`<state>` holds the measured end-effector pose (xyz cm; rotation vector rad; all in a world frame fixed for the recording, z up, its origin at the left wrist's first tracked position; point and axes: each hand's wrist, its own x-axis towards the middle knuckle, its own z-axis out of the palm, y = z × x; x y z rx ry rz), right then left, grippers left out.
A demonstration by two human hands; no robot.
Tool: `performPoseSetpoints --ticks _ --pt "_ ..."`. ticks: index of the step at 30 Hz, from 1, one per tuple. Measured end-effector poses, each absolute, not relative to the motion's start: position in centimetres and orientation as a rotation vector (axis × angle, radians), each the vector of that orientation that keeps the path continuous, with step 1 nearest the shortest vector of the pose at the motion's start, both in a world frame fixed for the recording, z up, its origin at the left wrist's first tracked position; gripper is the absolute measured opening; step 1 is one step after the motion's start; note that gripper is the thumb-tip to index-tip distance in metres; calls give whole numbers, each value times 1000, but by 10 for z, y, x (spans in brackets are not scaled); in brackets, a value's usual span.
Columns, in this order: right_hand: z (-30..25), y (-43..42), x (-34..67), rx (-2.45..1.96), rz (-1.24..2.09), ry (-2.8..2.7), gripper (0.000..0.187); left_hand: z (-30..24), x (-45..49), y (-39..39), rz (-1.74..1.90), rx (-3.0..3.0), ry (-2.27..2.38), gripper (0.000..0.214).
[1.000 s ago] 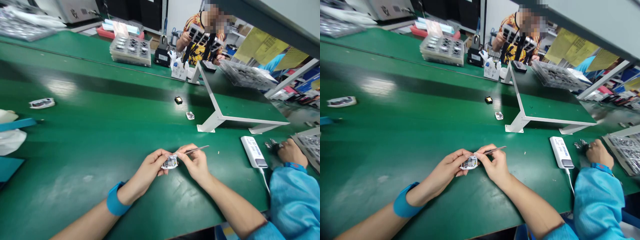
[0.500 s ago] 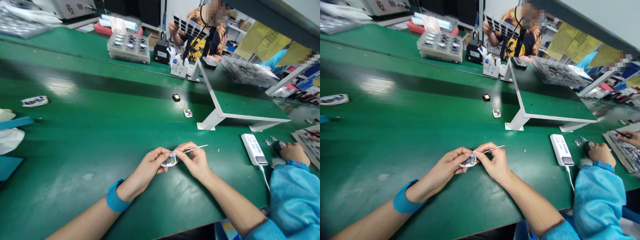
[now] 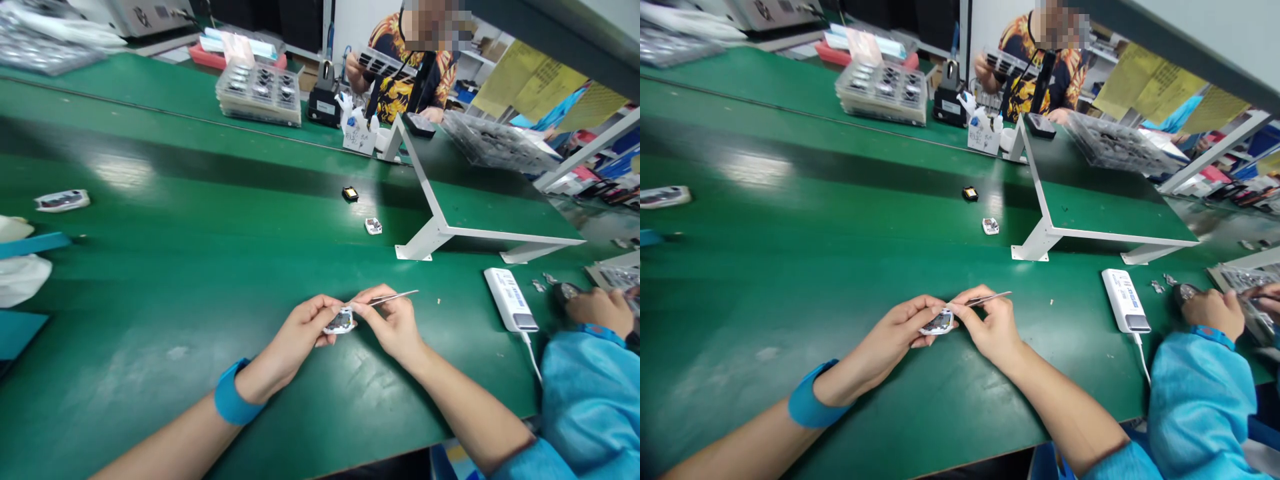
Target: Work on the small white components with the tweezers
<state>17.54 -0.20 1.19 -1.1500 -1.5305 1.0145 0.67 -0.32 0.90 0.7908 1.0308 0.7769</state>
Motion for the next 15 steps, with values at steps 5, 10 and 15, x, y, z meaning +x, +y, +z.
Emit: performPoseSetpoints --ticks 5,10,15 --pt "17 -1 174 -1132 882 -1653 5 10 7 -3 796 774 1026 31" --pt "11 1 173 -1150 898 -1606 6 11 8 -2 823 774 1029 31" --pt "5 3 172 -1157 1004 -1450 8 10 6 -3 795 835 1020 26"
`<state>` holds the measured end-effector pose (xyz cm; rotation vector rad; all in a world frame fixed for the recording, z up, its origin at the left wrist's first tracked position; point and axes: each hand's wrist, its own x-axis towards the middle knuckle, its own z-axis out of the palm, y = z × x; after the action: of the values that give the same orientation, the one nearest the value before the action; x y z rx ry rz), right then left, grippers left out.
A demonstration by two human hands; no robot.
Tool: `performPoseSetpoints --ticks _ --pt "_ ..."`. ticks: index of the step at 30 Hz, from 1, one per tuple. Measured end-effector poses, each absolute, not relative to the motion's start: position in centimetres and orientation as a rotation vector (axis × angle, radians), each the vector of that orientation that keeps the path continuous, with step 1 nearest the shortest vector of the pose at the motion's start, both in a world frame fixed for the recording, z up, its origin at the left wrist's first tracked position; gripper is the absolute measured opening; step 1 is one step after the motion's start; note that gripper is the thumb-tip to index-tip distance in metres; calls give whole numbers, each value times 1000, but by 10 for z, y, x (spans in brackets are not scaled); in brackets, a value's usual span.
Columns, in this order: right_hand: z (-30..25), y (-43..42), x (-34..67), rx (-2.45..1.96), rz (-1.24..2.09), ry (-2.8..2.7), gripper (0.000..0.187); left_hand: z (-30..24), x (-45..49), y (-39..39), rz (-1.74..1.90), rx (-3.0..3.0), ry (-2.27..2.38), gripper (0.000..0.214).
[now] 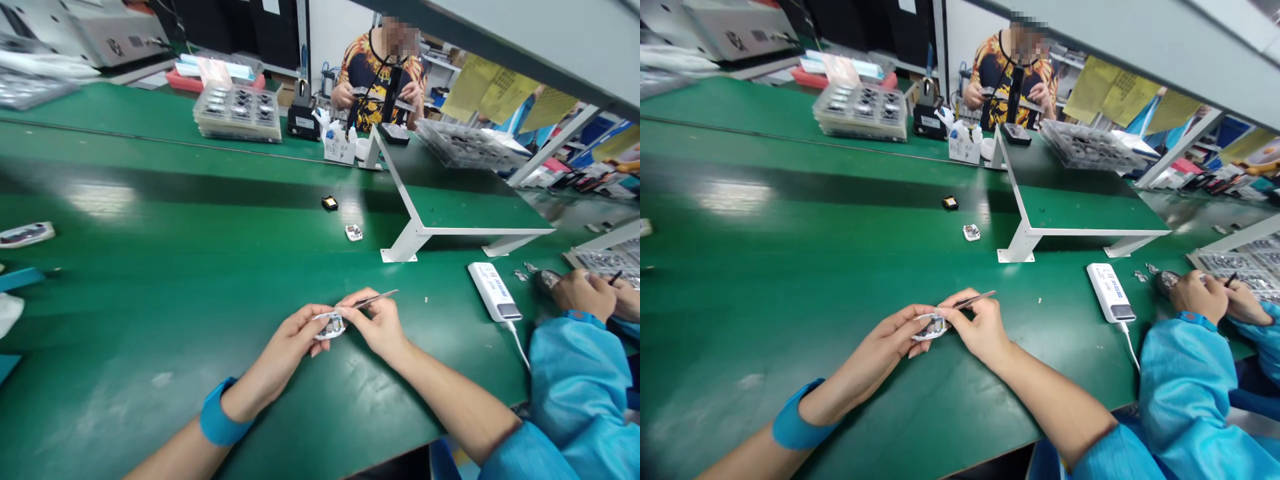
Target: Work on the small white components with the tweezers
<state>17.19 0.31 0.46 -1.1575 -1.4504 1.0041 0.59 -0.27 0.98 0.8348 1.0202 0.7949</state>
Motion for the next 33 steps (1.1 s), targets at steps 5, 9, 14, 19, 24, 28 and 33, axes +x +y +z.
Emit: performPoseSetpoints --ticks 5,9,14,19,24,28,33 --pt "10 3 172 -1147 925 -1596 8 5 5 -3 781 856 1043 26" --pt "11 2 172 -1136 894 -1643 8 5 6 -2 784 844 1058 28" --pt "8 1 169 -1112 1023 -1476 10 8 6 -1 805 823 1080 24" --pt "10 0 167 -1064 969 -1546 8 11 5 -1 823 776 1082 22" --pt "10 1 168 -1057 849 -1617 7 8 4 -2 829 777 1055 20" --pt "8 4 168 -1096 798 -1632 10 7 3 -2 829 770 1048 22" --pt "-2 11 168 -1120 961 -1376 10 3 2 2 815 898 963 42"
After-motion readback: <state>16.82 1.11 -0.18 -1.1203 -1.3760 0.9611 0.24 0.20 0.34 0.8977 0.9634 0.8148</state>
